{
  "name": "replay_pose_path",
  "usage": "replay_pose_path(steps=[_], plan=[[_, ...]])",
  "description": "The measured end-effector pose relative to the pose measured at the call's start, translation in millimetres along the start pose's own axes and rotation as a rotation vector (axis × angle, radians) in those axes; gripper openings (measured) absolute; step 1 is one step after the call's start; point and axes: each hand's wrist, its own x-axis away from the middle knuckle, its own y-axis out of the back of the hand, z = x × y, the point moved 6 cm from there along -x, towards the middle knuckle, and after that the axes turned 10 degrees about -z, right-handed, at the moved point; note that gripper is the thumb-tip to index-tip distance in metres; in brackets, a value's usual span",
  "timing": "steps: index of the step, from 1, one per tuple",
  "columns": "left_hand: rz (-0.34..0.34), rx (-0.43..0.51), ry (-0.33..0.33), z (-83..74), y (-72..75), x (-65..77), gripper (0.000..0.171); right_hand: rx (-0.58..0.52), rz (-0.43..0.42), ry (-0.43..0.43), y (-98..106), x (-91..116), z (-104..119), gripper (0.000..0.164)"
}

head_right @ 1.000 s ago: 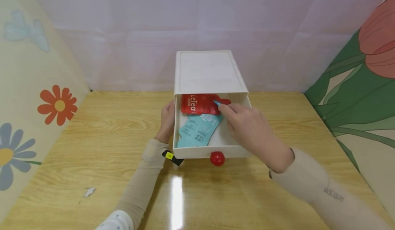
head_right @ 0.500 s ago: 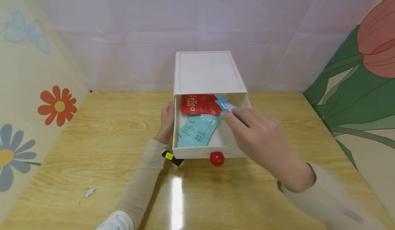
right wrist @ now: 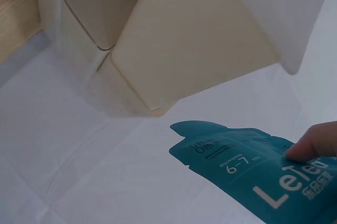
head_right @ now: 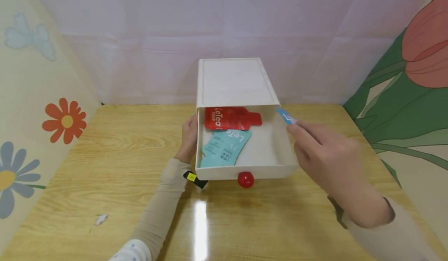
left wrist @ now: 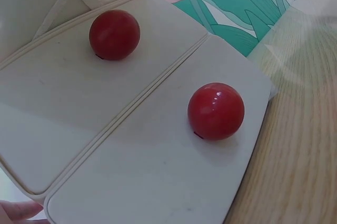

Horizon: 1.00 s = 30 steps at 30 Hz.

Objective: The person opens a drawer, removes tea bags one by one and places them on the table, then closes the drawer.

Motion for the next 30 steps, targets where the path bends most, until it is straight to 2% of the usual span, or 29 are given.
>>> replay_pose_path(steps=[6,9,20,30], plan=[[0.006,0.004,-0.011,0.5,0.2,-0.9,0.041,0.019,0.051,-0.038,10,-21,4,0.038],[0.005,0.004,-0.016,1.0,0.2,-1.3,0.041,0.048,0.1,-0.038,11,-22,2,0.041],[0.0,-0.004,-0.012,3.1,-2.0,-2.2,0.04,0.065,0.151,-0.064,4,-5,-10,0.043],[0.01,-0.004,-0.01,3.4,-1.4,-3.0,0.04,0.057,0.212,-0.105,-11,19,-20,0.033]])
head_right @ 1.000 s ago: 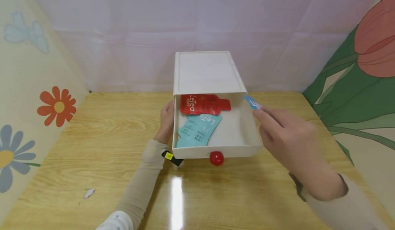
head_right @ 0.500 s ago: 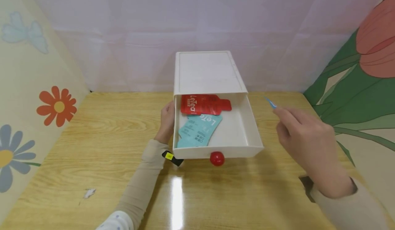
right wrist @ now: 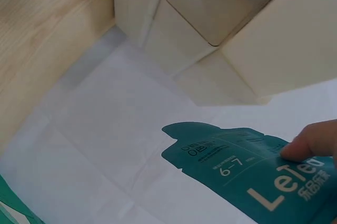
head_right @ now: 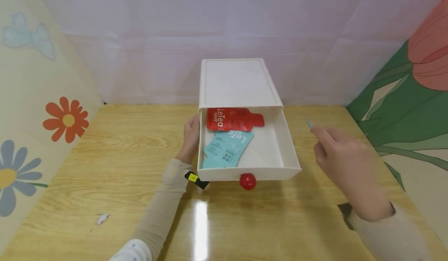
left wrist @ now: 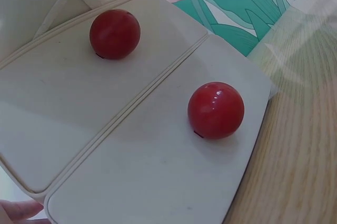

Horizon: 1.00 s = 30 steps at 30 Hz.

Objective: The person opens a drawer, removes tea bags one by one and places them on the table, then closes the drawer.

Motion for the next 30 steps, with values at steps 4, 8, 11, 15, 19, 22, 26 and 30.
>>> replay_pose_path(steps=[4,8,11,15,19,22,26,30], plan=[[-0.005,0.005,-0.008,-0.6,0.4,1.0,0.039,-0.017,0.035,-0.015,-12,12,-7,0.037],[-0.017,0.002,-0.011,-0.5,0.7,1.0,0.039,-0.036,0.086,0.009,-28,26,-10,0.036],[-0.017,-0.004,-0.007,0.0,0.3,0.7,0.039,-0.054,0.139,0.014,-41,37,-10,0.034],[-0.012,-0.01,-0.012,-0.2,-0.3,0.7,0.039,-0.095,0.245,-0.049,-54,51,-11,0.019],[-0.011,-0.011,-0.019,-0.6,-0.9,0.6,0.04,-0.128,0.306,-0.123,-63,61,-14,0.012],[-0.008,-0.015,-0.02,-0.1,-1.2,0.3,0.04,-0.119,0.323,-0.156,-70,67,-15,0.014],[-0.004,-0.014,-0.018,0.7,-1.6,-0.2,0.04,-0.101,0.354,-0.19,-80,76,-17,0.017],[-0.004,-0.011,-0.018,0.5,-1.4,-0.1,0.04,-0.088,0.458,-0.277,-93,91,-22,0.016]])
